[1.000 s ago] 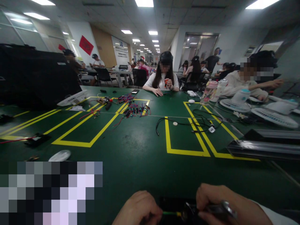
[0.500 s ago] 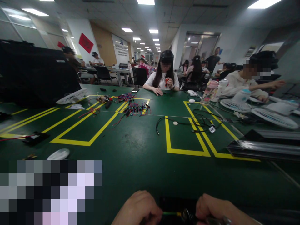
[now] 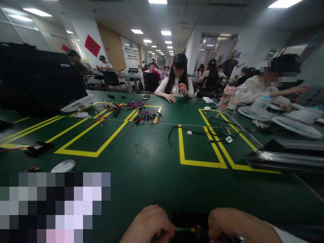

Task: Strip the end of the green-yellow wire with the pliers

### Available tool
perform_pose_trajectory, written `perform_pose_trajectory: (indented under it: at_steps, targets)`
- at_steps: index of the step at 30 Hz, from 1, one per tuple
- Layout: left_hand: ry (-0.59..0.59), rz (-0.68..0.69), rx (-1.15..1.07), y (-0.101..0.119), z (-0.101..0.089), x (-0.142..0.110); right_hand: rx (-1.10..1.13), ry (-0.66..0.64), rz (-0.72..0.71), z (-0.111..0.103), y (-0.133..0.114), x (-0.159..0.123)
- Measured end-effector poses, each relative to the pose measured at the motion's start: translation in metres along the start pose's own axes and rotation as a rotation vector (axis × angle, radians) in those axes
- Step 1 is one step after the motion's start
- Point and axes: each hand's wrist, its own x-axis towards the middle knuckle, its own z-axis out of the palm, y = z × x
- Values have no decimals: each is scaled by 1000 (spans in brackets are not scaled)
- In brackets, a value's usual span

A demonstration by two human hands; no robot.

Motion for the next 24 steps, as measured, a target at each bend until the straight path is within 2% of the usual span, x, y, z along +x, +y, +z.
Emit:
perform_pose_trajectory:
  at_steps: [6, 13, 19, 24]
  targets:
    - [4, -12, -7, -1, 0, 0, -31, -118, -140, -9, 12, 16]
    - [-2, -17, -13, 1, 0, -1, -50, -126, -237, -25, -3, 13]
    - [-2, -23, -8, 1, -1, 0, -58, -37, -133, -29, -15, 5]
    - [-14, -4, 2, -1, -2, 2, 7, 137, 94, -19, -12, -6]
